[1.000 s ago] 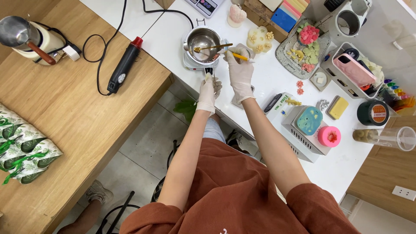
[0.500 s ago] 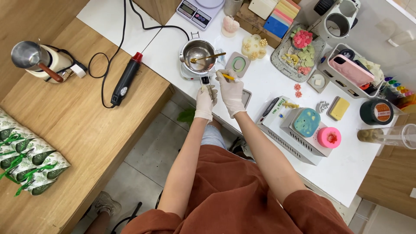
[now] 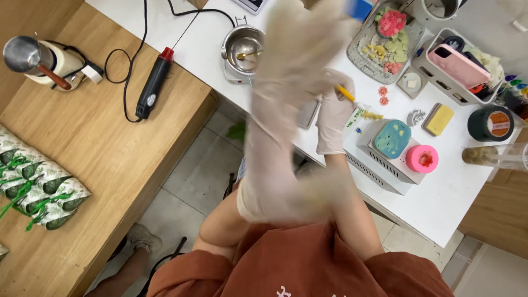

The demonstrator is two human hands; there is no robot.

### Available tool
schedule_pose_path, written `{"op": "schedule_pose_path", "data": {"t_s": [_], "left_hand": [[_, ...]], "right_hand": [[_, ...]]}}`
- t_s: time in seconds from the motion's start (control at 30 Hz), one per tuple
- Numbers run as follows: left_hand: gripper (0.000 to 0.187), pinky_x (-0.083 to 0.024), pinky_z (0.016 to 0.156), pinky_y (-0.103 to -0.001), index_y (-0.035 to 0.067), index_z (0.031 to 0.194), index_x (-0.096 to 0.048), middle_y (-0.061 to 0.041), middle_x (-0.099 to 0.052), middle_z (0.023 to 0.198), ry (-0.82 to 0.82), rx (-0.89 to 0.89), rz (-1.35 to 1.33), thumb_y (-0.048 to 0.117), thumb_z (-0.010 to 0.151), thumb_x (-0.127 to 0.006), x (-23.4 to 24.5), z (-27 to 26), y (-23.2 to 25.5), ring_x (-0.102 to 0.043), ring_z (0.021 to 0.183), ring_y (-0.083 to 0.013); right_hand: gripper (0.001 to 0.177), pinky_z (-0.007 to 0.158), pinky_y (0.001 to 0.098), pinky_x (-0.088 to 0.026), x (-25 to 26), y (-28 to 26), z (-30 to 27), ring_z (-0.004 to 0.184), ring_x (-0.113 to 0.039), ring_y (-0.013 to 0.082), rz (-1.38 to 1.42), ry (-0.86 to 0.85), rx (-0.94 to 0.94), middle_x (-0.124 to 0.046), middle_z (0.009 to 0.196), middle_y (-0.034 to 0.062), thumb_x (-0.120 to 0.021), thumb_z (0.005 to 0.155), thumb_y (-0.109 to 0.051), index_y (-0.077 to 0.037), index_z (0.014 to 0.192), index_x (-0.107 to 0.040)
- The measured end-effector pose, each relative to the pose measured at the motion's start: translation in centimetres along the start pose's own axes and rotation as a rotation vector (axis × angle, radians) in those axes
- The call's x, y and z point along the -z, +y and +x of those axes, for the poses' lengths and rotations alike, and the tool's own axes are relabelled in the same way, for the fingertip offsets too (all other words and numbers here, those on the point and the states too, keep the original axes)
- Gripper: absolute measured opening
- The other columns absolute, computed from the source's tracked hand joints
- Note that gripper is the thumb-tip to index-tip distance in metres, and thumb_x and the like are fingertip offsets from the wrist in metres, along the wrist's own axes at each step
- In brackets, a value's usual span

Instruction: The person places small red wax pieces into a pink silicone candle mold using a pencil-like tool, pressing them into position, then uses a heat gun to melt wax in a metal pot on a warmer. They alternate between arranging wax in the mold and heating the pot.

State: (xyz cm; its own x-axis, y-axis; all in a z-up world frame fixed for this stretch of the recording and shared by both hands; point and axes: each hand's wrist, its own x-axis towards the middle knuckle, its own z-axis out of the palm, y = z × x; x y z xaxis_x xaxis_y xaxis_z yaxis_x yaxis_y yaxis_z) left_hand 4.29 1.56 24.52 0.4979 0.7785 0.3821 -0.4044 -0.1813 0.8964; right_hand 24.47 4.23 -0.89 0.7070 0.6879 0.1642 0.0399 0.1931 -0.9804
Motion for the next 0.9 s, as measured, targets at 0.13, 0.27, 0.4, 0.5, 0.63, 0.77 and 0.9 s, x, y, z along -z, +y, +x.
{"op": "schedule_pose_path", "data": {"t_s": [0.13, 0.27, 0.4, 0.5, 0.63, 0.77, 0.9], "left_hand": [[0.058, -0.049, 0.112, -0.029, 0.005, 0.155, -0.043, -0.006, -0.051, 0.146, 0.002, 0.014, -0.029, 0.032, 0.111, -0.069, -0.2, -2.4, 0.2, -0.061, 0.118, -0.0160], [0.056, -0.050, 0.109, -0.030, 0.004, 0.154, -0.043, -0.007, -0.052, 0.143, -0.058, -0.112, -0.070, 0.032, 0.111, -0.067, 0.5, -1.6, -0.5, -0.061, 0.116, -0.0169], [0.054, -0.050, 0.107, -0.031, 0.003, 0.152, -0.044, -0.007, -0.052, 0.139, -0.109, -0.212, -0.127, 0.031, 0.111, -0.065, 0.6, -0.8, -1.3, -0.061, 0.113, -0.0179], [0.053, -0.051, 0.105, -0.032, 0.002, 0.151, -0.044, -0.008, -0.053, 0.137, -0.127, -0.247, -0.153, 0.031, 0.111, -0.064, 0.8, -1.7, -1.1, -0.061, 0.111, -0.0186], [0.051, -0.051, 0.102, -0.033, 0.002, 0.149, -0.045, -0.008, -0.054, 0.133, -0.228, -0.359, -0.115, 0.031, 0.111, -0.062, 4.4, 1.3, -2.5, -0.061, 0.109, -0.0196], [0.050, -0.051, 0.100, -0.034, 0.001, 0.148, -0.045, -0.009, -0.054, 0.130, -0.324, -0.483, -0.134, 0.031, 0.111, -0.060, 10.8, 9.7, -18.7, -0.061, 0.106, -0.0206], [0.049, -0.052, 0.097, -0.035, 0.000, 0.147, -0.046, -0.009, -0.055, 0.126, -0.398, -0.543, -0.183, 0.031, 0.111, -0.059, 16.1, 12.2, -26.4, -0.061, 0.104, -0.0216]], "right_hand": [[0.020, 0.096, 0.0330, -0.061, 2.5, -1.9, -1.2, 0.100, -0.073, 0.0204, 0.097, 0.000, 0.013, -0.072, 0.111, 0.0149, -0.065, 0.107, -0.011, 0.004, 0.120, -0.061], [0.018, 0.095, 0.0362, -0.064, 4.2, -2.4, -0.7, 0.102, -0.074, 0.0227, 0.133, 0.051, 0.078, -0.070, 0.113, 0.0157, -0.063, 0.107, -0.009, 0.004, 0.119, -0.058], [0.015, 0.093, 0.0365, -0.065, 5.3, -3.5, -0.2, 0.105, -0.074, 0.0238, 0.126, 0.119, 0.069, -0.068, 0.115, 0.0154, -0.062, 0.107, -0.006, 0.004, 0.117, -0.058], [0.015, 0.094, 0.0365, -0.065, 7.7, -3.5, -2.1, 0.104, -0.073, 0.0230, 0.102, 0.151, 0.037, -0.067, 0.114, 0.0147, -0.062, 0.107, -0.007, 0.003, 0.117, -0.059], [0.015, 0.092, 0.0362, -0.064, 3.6, -1.8, 1.3, 0.103, -0.072, 0.0226, 0.244, 0.143, 0.084, -0.067, 0.113, 0.0143, -0.062, 0.107, -0.008, 0.003, 0.116, -0.059], [0.015, 0.091, 0.0359, -0.063, 1.8, -1.7, 6.3, 0.101, -0.071, 0.0221, 0.338, 0.132, 0.155, -0.066, 0.111, 0.0138, -0.063, 0.107, -0.009, 0.003, 0.115, -0.059], [0.015, 0.089, 0.0355, -0.062, 2.1, -1.9, 8.4, 0.099, -0.070, 0.0216, 0.389, 0.137, 0.172, -0.066, 0.109, 0.0133, -0.063, 0.107, -0.010, 0.003, 0.114, -0.058]]}}
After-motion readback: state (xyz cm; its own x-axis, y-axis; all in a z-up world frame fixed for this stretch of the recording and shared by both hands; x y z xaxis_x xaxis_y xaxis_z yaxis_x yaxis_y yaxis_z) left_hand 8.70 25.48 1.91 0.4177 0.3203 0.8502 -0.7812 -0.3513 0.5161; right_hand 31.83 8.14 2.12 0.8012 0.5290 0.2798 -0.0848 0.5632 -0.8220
